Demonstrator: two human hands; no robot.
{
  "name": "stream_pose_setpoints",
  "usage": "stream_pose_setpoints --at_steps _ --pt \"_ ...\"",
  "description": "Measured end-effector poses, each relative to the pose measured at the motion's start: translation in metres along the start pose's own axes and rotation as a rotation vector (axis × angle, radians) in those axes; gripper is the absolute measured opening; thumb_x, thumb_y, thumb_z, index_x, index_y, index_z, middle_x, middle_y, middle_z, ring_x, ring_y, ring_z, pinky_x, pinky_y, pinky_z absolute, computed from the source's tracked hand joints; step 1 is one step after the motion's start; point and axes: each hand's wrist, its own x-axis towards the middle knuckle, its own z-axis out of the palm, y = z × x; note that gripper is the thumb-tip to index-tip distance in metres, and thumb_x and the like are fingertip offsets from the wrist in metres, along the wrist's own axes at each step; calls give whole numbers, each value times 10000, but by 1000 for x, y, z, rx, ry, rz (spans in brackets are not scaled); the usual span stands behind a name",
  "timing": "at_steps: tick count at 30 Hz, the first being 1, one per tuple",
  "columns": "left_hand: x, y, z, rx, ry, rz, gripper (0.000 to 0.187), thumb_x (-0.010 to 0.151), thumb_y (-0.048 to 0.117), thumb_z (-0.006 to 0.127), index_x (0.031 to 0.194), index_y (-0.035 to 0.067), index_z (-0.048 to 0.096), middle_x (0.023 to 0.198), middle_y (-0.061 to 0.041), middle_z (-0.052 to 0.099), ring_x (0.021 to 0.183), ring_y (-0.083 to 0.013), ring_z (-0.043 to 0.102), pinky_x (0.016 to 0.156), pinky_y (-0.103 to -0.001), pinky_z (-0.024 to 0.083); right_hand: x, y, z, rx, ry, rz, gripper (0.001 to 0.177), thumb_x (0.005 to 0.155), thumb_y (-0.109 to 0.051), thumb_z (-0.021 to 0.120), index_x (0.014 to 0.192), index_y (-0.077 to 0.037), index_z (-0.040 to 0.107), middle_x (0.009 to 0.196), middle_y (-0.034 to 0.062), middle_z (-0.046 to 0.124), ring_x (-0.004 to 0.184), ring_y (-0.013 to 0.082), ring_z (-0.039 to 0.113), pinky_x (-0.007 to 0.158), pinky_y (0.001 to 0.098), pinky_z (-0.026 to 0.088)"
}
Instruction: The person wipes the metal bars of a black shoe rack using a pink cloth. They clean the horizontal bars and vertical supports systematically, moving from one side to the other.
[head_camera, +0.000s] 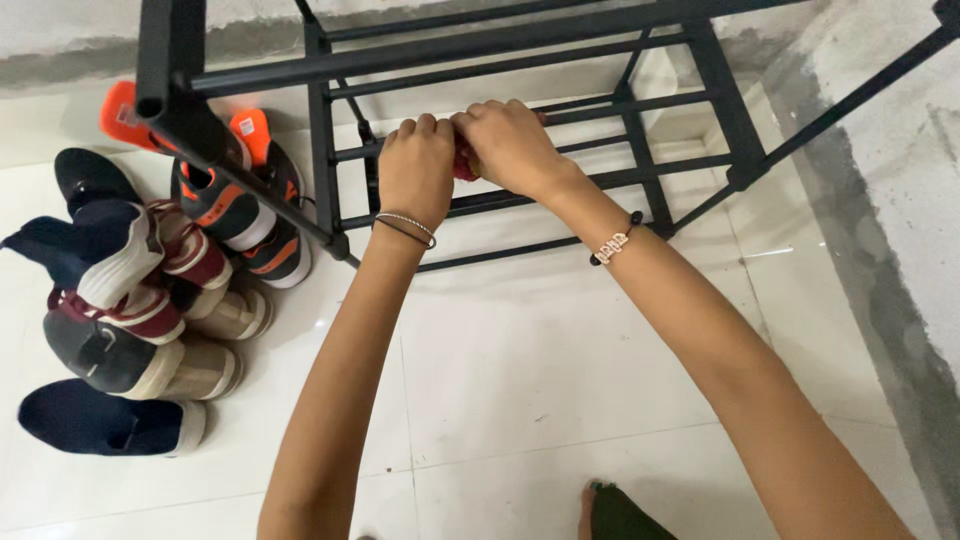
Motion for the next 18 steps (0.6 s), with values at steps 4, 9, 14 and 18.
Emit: stream_pose_setpoints --at_steps 4,9,14,18 --pt "0 -1 5 -5 22 -22 169 819 85 712 985 59 698 991 -109 687 982 -299 661 853 -422 537 -5 -2 -15 89 -21 23 99 838 -69 698 934 -51 712 915 142 733 890 365 694 762 479 555" --pt "33 45 36 -101 166 39 239 746 184 714 947 57 703 1003 -106 698 1007 -295 662 784 -427 535 -38 26 -56 75 -1 92 320 857 -34 676 1169 -55 745 1033 176 728 926 395 680 802 481 551" --pt "35 65 50 -51 71 -36 130 828 104 691 956 85 673 964 -85 692 978 -267 676 829 -378 562 -46 33 -52 -70 -34 118 245 870 -15 673 1099 -53 752 1013 161 727 961 381 679 810 478 554" --pt "15 18 31 25 28 -87 107 869 91 679 972 92 652 945 -90 694 930 -265 691 778 -375 573 -24 17 -26 -37 26 17 291 850 -2 669 1119 -63 762 1026 146 729 974 363 673 847 470 558"
